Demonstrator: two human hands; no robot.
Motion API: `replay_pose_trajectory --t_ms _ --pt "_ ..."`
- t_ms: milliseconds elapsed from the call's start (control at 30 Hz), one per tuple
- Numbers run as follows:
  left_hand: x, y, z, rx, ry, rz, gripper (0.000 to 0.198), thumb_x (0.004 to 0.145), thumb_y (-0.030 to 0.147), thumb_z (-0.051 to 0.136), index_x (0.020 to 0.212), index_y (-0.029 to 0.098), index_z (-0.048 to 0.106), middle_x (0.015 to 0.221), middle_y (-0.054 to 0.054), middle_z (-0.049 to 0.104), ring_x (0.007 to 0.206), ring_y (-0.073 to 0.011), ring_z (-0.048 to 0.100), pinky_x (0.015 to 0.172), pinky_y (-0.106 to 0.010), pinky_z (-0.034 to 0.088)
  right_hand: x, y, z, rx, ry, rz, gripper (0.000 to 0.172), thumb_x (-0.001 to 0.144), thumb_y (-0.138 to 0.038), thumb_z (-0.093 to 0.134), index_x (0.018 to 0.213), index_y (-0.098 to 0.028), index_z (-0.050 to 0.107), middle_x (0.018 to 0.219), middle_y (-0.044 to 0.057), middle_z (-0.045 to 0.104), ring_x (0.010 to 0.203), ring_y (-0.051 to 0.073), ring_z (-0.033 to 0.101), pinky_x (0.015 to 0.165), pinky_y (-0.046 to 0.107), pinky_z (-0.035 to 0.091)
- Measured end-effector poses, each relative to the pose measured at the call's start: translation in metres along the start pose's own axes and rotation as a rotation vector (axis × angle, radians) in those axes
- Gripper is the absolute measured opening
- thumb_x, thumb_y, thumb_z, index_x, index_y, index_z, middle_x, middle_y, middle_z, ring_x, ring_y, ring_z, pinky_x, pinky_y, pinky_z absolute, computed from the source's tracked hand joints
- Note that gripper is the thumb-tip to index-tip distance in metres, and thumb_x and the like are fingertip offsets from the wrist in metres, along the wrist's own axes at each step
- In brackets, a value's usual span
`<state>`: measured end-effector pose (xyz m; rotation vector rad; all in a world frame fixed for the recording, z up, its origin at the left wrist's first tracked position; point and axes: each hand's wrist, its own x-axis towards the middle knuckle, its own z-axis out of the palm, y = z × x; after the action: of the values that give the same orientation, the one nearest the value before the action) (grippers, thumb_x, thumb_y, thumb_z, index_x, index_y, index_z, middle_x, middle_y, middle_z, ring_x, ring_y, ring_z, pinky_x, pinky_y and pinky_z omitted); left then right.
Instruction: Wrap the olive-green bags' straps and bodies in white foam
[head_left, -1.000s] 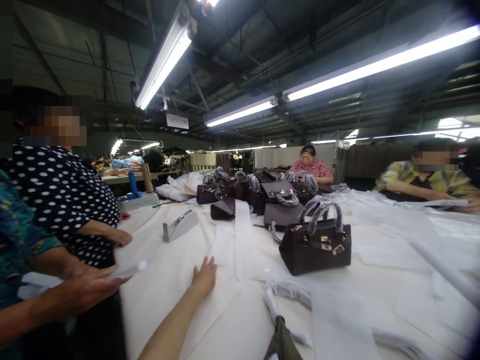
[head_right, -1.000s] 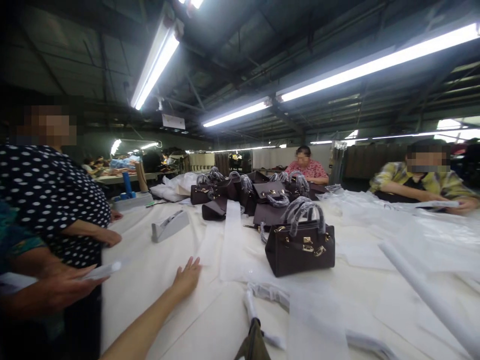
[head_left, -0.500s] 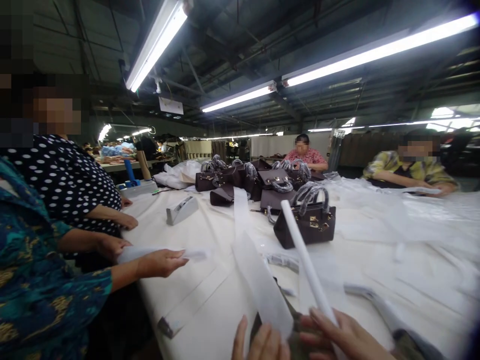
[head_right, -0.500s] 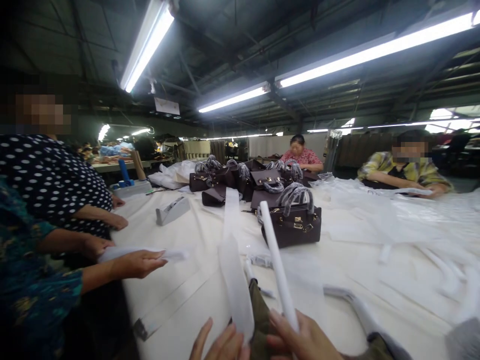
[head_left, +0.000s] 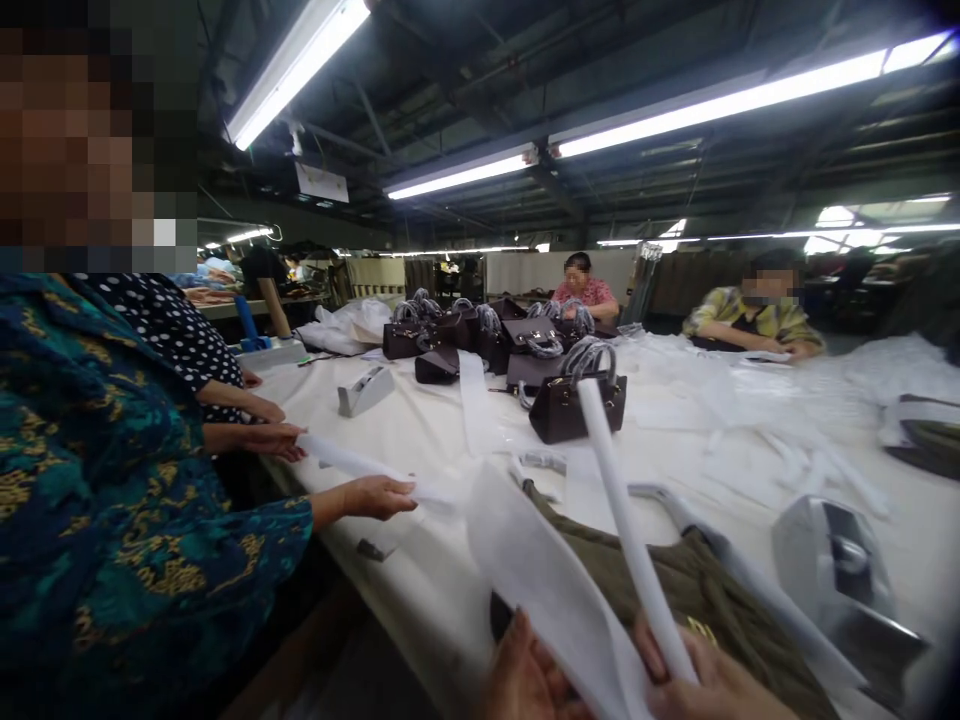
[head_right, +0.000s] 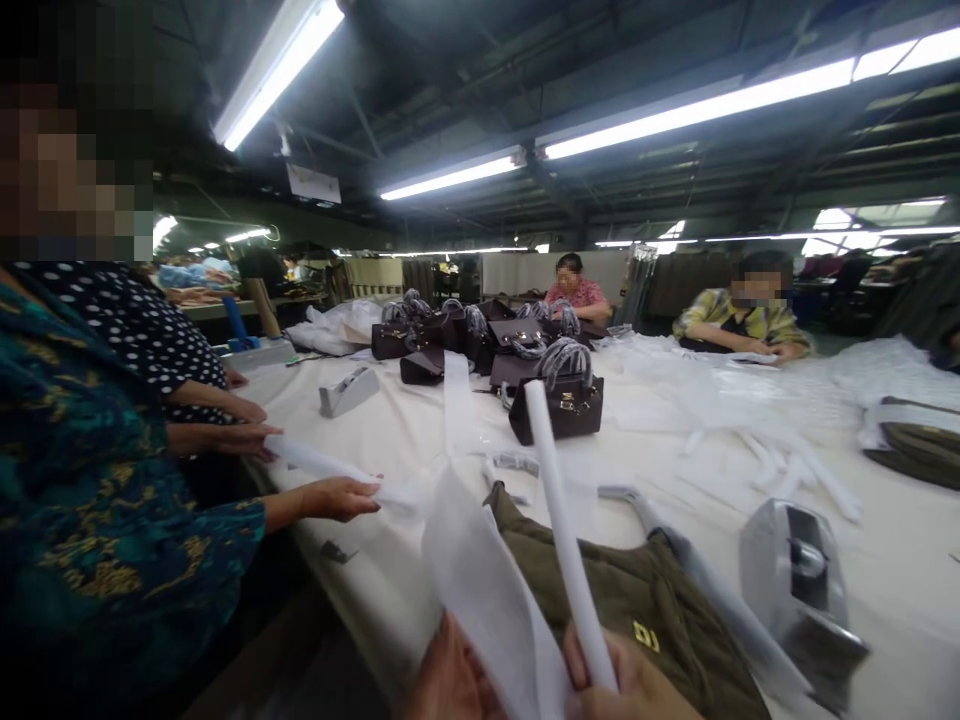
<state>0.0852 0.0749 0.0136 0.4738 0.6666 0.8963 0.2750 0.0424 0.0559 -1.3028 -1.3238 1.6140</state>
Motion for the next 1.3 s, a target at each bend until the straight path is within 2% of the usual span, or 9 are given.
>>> replay_pose_trajectory --t_ms 67,200,267,400,567,733,933,1133,1300 --pt "0.001 0.001 0.007 -0.217 0.184 0.014 0.049 0.066 0.047 0.067 0.098 0.012 0.059 0.095 -0.014 0.066 0.09 -0.0287 0.062 0.073 -0.038 0.051 -0.015 0.008 0.006 -0.07 0.031 0.02 0.034 0.056 -0.046 0.063 0.064 -0.019 0.043 0.055 -0.005 0.038 0.049 0.009 0.036 0.045 0.019 0.032" --pt "0.003 -0.001 0.014 -0.282 0.434 0.172 0.025 0.075 0.02 0.061 0.097 0.009 0.06 0.095 -0.013 0.066 0.087 -0.0236 0.063 0.078 -0.035 0.051 -0.051 0.0 0.0 -0.556 0.805 -0.174 0.036 0.074 -0.049 0.05 0.093 -0.019 0.055 0.068 0.003 0.056 0.057 0.016 0.052 0.051 0.025 0.043" --pt "0.001 -0.005 0.019 -0.274 0.449 0.192 0.023 0.076 0.019 0.06 0.096 0.009 0.06 0.095 -0.013 0.066 0.084 -0.0228 0.064 0.077 -0.035 0.052 -0.066 -0.006 0.003 -0.825 0.952 -0.336 0.04 0.08 -0.046 0.045 0.111 -0.021 0.051 0.082 0.006 0.062 0.064 0.019 0.059 0.054 0.027 0.047" --pt "-0.012 -0.013 0.036 -0.347 0.383 0.141 0.022 0.078 0.016 0.051 0.099 0.01 0.059 0.089 -0.011 0.067 0.08 -0.021 0.064 0.076 -0.034 0.052 -0.066 0.013 0.035 -1.142 0.734 -0.597 0.034 0.088 -0.028 0.039 0.121 -0.022 0.046 0.083 0.005 0.063 0.069 0.016 0.062 0.057 0.022 0.049" --pt "-0.029 -0.028 0.044 -0.369 0.247 0.12 0.028 0.075 0.009 0.047 0.101 0.011 0.058 0.084 -0.007 0.066 0.082 -0.0192 0.063 0.077 -0.031 0.051 -0.039 0.06 0.062 -1.295 0.719 -0.575 0.028 0.09 -0.024 0.036 0.111 -0.017 0.053 0.066 0.003 0.056 0.055 0.015 0.058 0.048 0.023 0.045" --pt "-0.031 -0.051 0.038 -0.265 0.294 0.054 0.025 0.078 0.019 0.056 0.101 0.01 0.058 0.093 -0.009 0.065 0.092 -0.019 0.061 0.079 -0.026 0.05 -0.045 0.056 0.058 -1.343 0.677 -0.552 0.027 0.087 -0.026 0.043 0.111 -0.02 0.055 0.087 0.01 0.061 0.074 0.019 0.061 0.061 0.03 0.049" --pt "-0.037 -0.058 0.045 -0.249 0.313 -0.056 0.027 0.079 0.021 0.056 0.103 0.011 0.059 0.097 -0.009 0.065 0.094 -0.0197 0.061 0.078 -0.026 0.05 -0.056 0.025 0.058 -1.4 0.544 -0.395 0.089 0.068 -0.046 0.065 0.139 -0.017 0.021 0.137 0.017 0.036 0.122 0.032 0.037 0.096 0.05 0.033" --pt "-0.031 -0.052 0.048 -0.37 0.227 -0.015 0.028 0.084 0.013 0.045 0.109 0.013 0.057 0.11 -0.01 0.061 0.106 -0.0178 0.055 0.09 -0.028 0.045 -0.041 0.027 0.066 -1.439 0.554 -0.507 0.059 0.08 -0.016 0.053 0.135 -0.018 0.032 0.118 0.011 0.056 0.103 0.024 0.051 0.091 0.044 0.036" --pt "-0.049 -0.059 0.024 0.08 0.092 0.015 0.028 0.078 0.036 0.058 0.099 0.019 0.062 0.092 -0.009 0.066 0.092 -0.0237 0.061 0.079 -0.035 0.05 -0.043 0.032 0.052 -1.358 0.646 -0.711 0.031 0.089 -0.017 0.041 0.117 -0.012 0.051 0.103 0.011 0.063 0.088 0.02 0.054 0.073 0.034 0.042"
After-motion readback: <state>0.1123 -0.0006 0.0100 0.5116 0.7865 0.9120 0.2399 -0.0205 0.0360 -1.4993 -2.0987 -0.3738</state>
